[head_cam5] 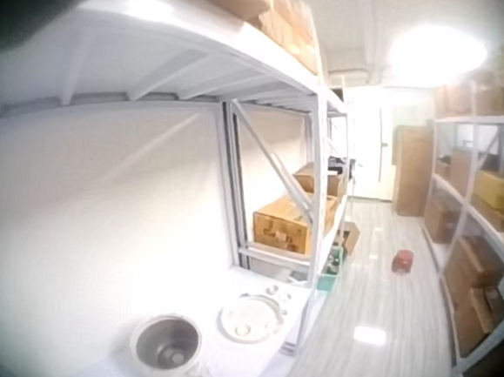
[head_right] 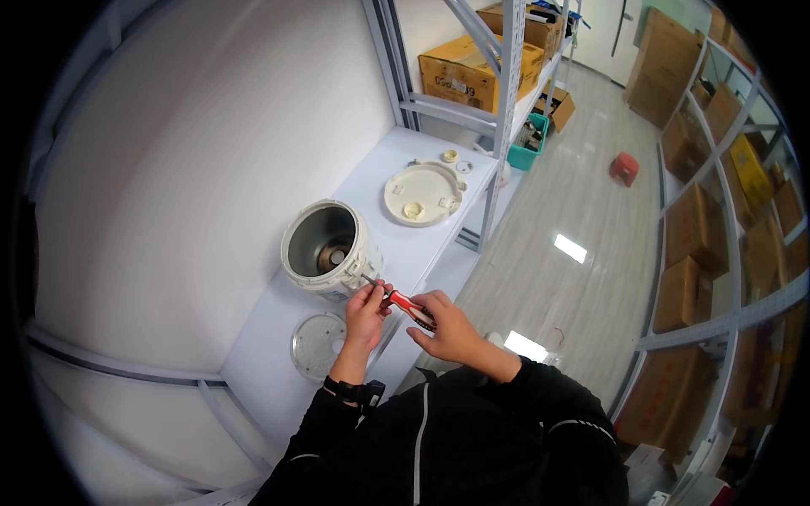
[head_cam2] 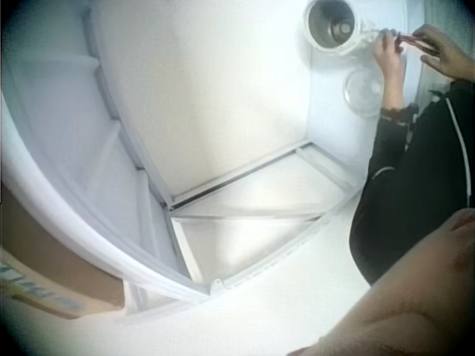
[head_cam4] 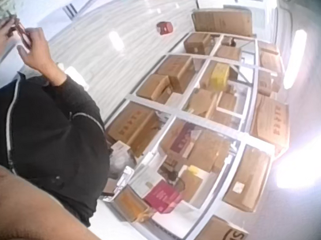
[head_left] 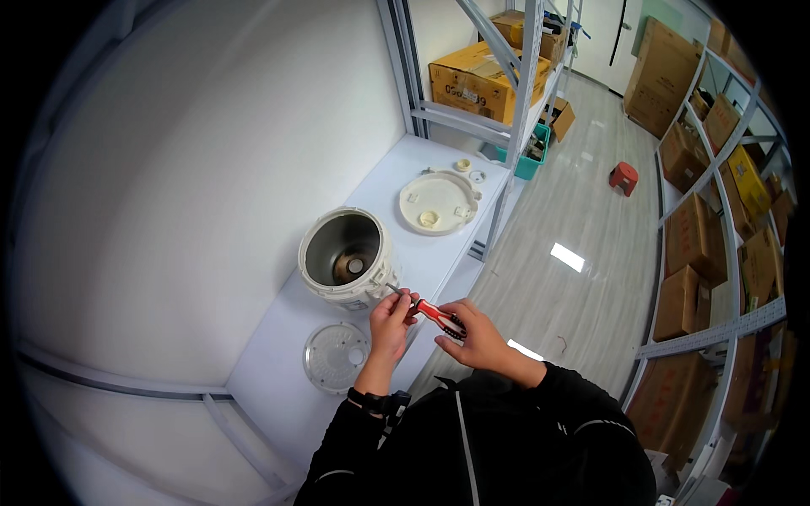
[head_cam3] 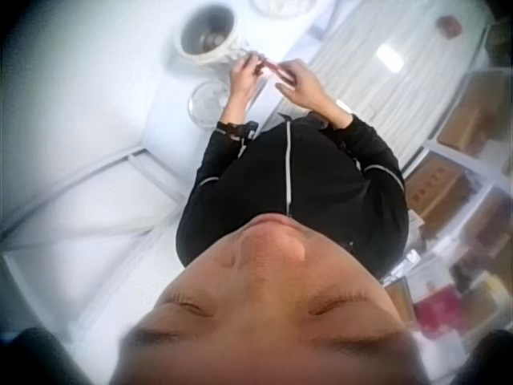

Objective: The person uses a screwdriver to fasten screws into a white plastic lid and a circular base component on a workbench. They handle the lid, base, and screwdriver throughout, tightening multiple screws in sequence.

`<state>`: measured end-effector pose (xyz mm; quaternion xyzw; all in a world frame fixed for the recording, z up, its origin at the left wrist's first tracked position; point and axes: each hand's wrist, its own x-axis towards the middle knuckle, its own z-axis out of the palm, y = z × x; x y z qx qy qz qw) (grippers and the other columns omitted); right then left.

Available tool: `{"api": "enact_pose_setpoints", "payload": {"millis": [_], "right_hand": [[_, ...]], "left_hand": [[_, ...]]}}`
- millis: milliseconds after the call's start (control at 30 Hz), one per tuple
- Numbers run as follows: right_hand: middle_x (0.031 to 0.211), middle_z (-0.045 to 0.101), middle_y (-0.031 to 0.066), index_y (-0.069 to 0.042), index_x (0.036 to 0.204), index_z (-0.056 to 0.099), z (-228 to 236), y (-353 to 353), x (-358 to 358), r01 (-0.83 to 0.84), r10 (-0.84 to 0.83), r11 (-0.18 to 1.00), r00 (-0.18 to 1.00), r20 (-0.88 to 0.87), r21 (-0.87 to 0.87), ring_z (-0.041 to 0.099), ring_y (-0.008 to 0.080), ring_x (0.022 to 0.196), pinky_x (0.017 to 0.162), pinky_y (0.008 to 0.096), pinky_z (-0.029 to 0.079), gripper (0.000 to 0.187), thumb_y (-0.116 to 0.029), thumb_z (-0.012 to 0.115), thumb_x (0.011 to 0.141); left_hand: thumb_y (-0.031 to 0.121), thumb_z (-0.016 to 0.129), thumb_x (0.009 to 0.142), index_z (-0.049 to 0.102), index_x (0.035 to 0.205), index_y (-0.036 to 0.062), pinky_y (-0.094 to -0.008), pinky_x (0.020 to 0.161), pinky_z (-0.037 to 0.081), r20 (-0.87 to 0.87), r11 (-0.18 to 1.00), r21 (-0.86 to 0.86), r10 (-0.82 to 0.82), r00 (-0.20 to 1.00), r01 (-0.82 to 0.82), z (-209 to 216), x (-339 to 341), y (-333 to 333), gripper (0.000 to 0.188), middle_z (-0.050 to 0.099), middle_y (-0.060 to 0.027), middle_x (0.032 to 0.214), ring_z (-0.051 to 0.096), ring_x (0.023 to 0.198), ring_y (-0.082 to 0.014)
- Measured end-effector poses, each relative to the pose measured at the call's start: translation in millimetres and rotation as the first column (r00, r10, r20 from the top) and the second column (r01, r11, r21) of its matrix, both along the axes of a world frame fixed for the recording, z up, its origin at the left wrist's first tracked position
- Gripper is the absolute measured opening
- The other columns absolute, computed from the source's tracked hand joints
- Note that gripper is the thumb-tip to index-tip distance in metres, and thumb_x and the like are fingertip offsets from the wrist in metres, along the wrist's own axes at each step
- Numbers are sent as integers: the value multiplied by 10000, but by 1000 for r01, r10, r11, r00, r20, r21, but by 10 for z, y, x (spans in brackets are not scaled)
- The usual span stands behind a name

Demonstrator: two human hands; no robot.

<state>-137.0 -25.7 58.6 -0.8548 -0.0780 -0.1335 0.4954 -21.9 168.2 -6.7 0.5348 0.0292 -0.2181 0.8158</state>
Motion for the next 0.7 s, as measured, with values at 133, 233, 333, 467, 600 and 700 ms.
{"api": "enact_pose_setpoints", "payload": {"millis": [133, 233, 333, 467, 600, 700], "right_hand": [[1114, 671, 134, -31, 1333, 612, -110, 22, 14, 29, -24, 990, 999, 39, -136, 726, 287, 874, 722, 379, 586, 408, -163, 773, 982], [1072, 713, 102, -49, 1338, 583, -141, 17, 55, 120, 195, 801, 874, -445, 586, 728, 229, 756, 612, 356, 561, 348, -237, 683, 1062], [1053, 740, 100, -53, 1369, 557, -127, -53, 135, 284, 413, 493, 755, -509, 822, 709, 174, 683, 564, 326, 539, 344, -275, 612, 1113], [1058, 743, 114, -71, 1374, 568, -142, -38, 107, 90, 267, 803, 830, -490, 589, 718, 218, 735, 609, 351, 551, 370, -267, 663, 1074], [1065, 736, 147, -67, 1365, 602, -49, 36, -3, 58, -32, 973, 993, 117, -223, 738, 279, 817, 699, 373, 586, 397, -181, 734, 1008], [1054, 727, 146, -65, 1348, 612, -75, 60, -31, 48, -18, 971, 991, 130, -236, 727, 292, 800, 697, 372, 586, 390, -165, 740, 994]], "left_hand": [[191, 677, 1090, 682, 1270, 48, -284, 798, 572, -4, 998, 54, 20, 1000, -19, -3, -3, -11, 229, 760, -61, 1183, 726, 952, -133], [187, 664, 1096, 671, 1292, 32, -307, 838, 590, -21, 997, 10, 71, 997, -71, 18, -20, -64, 250, 757, -72, 1181, 723, 953, -150], [179, 648, 1103, 659, 1317, 18, -326, 866, 601, -39, 995, -67, 68, 997, -70, 218, -68, -120, 267, 753, -79, 1176, 722, 959, -164], [171, 639, 1107, 657, 1339, 33, -300, 830, 588, -31, 997, -71, 18, 999, -20, 100, -27, -39, 271, 754, -74, 1187, 720, 966, -143], [180, 662, 1097, 679, 1313, 56, -259, 772, 547, -20, 1000, 11, 26, 999, -26, 27, -21, -19, 249, 763, -48, 1159, 711, 931, -106], [193, 689, 1085, 695, 1288, 70, -243, 738, 515, -17, 999, 24, 39, 999, -38, 11, -23, -27, 238, 768, -30, 1128, 702, 898, -87]]}}
